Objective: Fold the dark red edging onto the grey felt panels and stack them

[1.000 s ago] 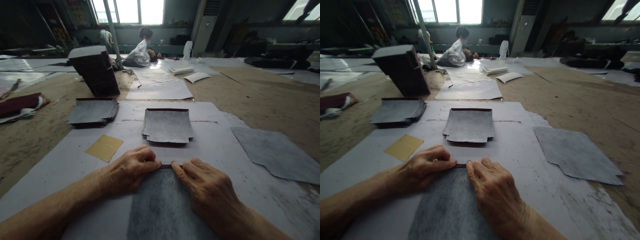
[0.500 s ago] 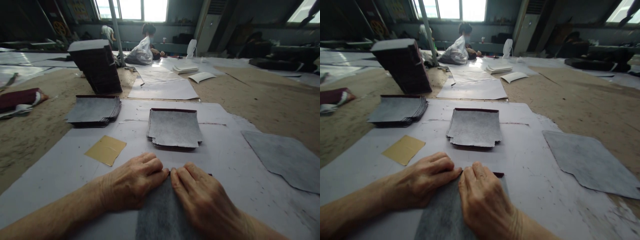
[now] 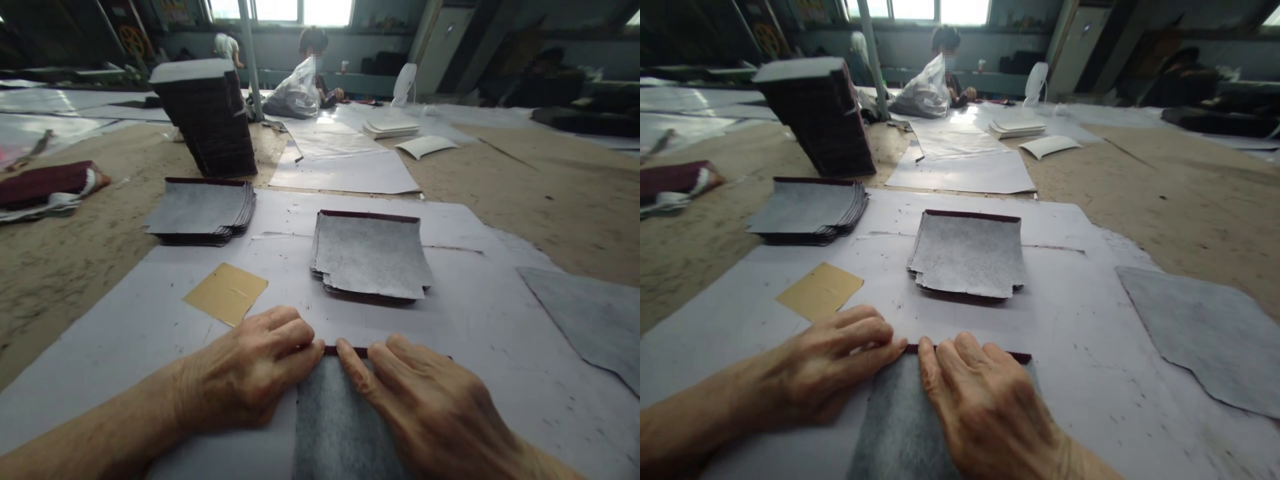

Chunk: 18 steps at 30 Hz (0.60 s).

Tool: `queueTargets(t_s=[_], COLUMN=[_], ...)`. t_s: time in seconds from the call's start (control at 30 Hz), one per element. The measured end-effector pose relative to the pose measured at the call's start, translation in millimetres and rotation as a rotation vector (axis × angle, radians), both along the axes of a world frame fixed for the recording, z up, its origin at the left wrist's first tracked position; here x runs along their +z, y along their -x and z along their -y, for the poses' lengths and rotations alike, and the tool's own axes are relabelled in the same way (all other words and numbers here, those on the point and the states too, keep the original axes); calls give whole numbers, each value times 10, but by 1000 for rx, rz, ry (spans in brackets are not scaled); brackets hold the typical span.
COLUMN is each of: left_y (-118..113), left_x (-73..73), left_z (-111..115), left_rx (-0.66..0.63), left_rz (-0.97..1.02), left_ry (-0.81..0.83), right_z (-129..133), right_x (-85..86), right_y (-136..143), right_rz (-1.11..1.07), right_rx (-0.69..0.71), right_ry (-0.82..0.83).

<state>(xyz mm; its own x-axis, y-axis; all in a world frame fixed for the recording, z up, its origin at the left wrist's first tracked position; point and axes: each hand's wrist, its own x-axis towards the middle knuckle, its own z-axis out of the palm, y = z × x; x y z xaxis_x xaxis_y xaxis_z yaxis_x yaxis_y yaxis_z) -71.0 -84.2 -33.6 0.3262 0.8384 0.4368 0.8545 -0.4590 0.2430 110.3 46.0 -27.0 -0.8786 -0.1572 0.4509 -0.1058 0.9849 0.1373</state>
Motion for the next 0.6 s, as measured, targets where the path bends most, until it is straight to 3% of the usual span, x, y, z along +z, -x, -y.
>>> queueTargets(t_s=[0.17,0.27,0.37,0.47,0.6], left_y=[-7,33,11,-153,-424], left_x=[21,42,81,92,10], left_z=[-12,8,92,231,383], left_rx=[6,27,92,167,301], left_rz=[-65,-80,29,99,0], left_ry=[1,7,-43,11,-56], right_z=[76,58,-1,-44,-65], right_x=[16,-32,-88,-121,-123], right_y=[84,143,163,157,179], right_rz=[20,-6,24,42,96], right_rx=[0,93,142,142,131], right_ry=[-79,108,286,346,328])
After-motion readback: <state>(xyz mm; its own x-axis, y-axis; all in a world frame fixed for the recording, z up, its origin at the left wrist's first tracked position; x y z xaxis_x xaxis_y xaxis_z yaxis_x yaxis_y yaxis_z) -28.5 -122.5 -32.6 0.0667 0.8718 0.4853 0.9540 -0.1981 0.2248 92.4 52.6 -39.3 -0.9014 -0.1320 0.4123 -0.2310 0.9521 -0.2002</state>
